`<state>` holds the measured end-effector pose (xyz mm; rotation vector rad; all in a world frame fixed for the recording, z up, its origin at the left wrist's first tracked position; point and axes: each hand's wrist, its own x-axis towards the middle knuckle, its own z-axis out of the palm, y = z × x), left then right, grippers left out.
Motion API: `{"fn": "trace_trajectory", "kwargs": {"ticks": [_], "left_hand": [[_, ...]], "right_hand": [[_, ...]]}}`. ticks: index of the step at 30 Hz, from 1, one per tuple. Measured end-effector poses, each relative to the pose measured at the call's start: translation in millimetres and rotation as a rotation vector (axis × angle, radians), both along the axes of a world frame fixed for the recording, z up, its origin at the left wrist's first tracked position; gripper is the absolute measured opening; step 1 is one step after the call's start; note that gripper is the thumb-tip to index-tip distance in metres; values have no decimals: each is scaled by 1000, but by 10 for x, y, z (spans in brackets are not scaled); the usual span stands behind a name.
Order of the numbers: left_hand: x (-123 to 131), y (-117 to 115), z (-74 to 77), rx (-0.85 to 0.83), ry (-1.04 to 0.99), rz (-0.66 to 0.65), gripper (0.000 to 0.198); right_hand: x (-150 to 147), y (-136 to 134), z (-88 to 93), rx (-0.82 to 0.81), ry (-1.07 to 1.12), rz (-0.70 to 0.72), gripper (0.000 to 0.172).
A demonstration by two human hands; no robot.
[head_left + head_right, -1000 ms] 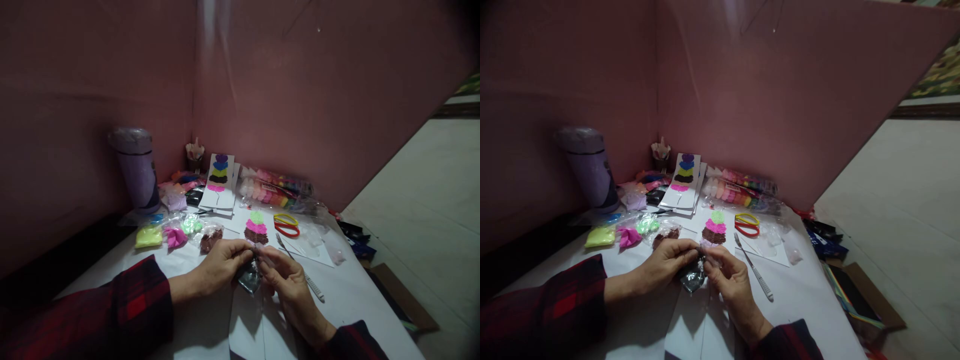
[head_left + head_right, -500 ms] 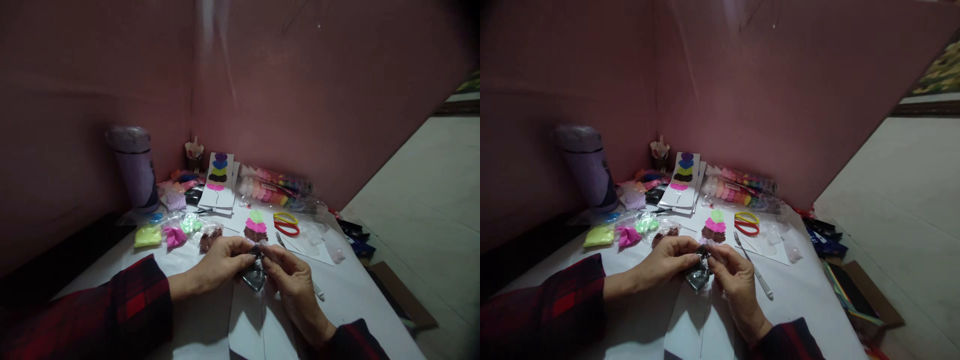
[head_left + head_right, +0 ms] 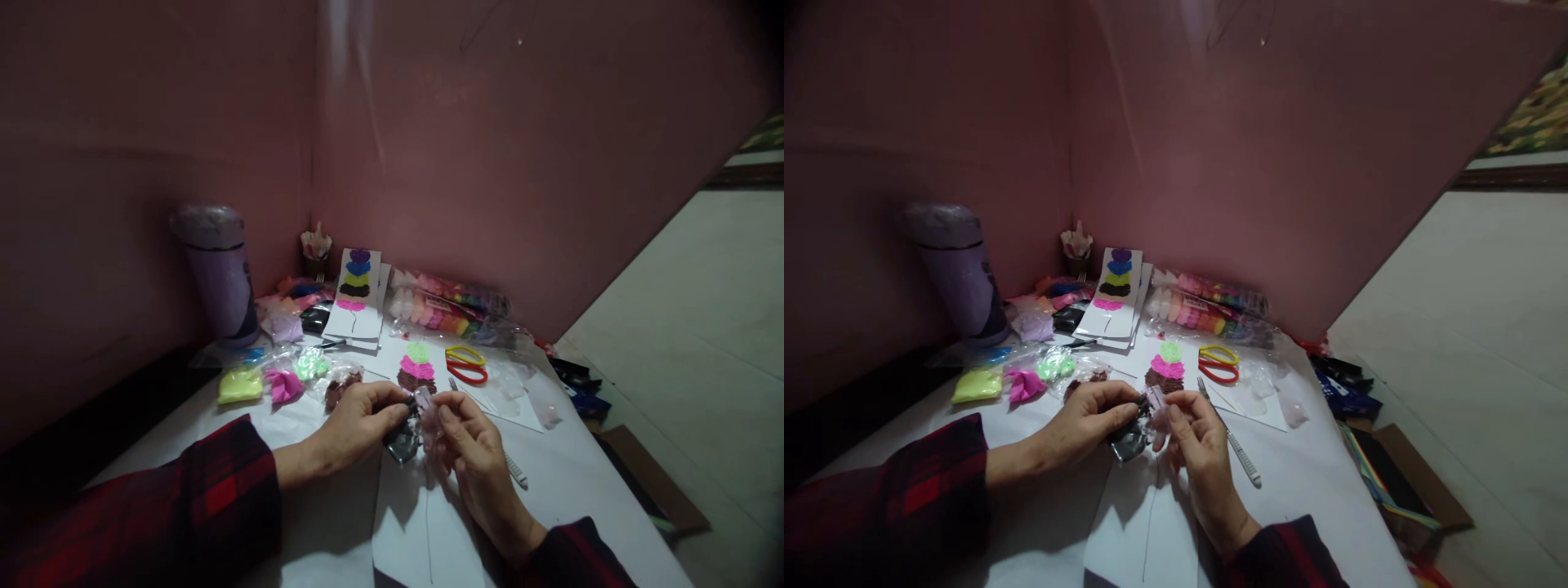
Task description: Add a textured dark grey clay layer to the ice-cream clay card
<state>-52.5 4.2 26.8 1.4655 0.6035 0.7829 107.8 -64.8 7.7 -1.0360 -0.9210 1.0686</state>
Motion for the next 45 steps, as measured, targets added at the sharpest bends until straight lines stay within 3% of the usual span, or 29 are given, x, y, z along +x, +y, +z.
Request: {"fn": "trace_trajectory", "kwargs": {"ticks": [4, 7, 11, 13, 16, 18, 20, 22, 24, 27, 30, 34, 38, 45], "left_hand": [[-21, 28, -5, 151, 75, 27, 18], [-38, 24, 8, 224, 102, 38, 19], [-57, 25, 29, 375, 158, 50, 19], [-65, 36, 37, 550, 172, 118, 16], [-82, 25, 52, 897, 142, 343, 16], [-92, -25, 66, 1027, 120, 413, 15], [-96, -103, 78, 1021, 134, 304, 18], [-94, -180, 81, 881, 196, 211, 22], [-87, -232, 76, 793, 208, 178, 13], [-72, -260, 52, 801, 158, 140, 5], [-51, -263, 18, 847, 120, 157, 17], [-26, -254, -1, 956, 91, 286, 23], [-19, -224, 34, 1064, 92, 386, 24], [-5, -221, 59, 1032, 115, 280, 16]], "right_hand": [[-6, -16, 30, -67, 89, 118, 30], [-2, -33, 14, -62, -47, 132, 28], [13, -31, -29, 82, -256, 124, 24], [14, -25, -46, 139, -308, 91, 25], [-11, -39, -52, 154, -358, -25, 25], [-46, -66, -43, 175, -419, -107, 23], [-87, -99, -26, 249, -528, -153, 19], [-123, -131, -5, 367, -649, -156, 13], [-148, -158, 18, 466, -758, -146, 9], [-167, -188, 45, 514, -876, -179, 11], [-189, -207, 49, 550, -973, -232, 15], [-217, -197, 13, 637, -1106, -322, 19], [-204, -185, -3, 614, -1178, -405, 17], [-192, -191, 41, 637, -1171, -406, 17]]}}
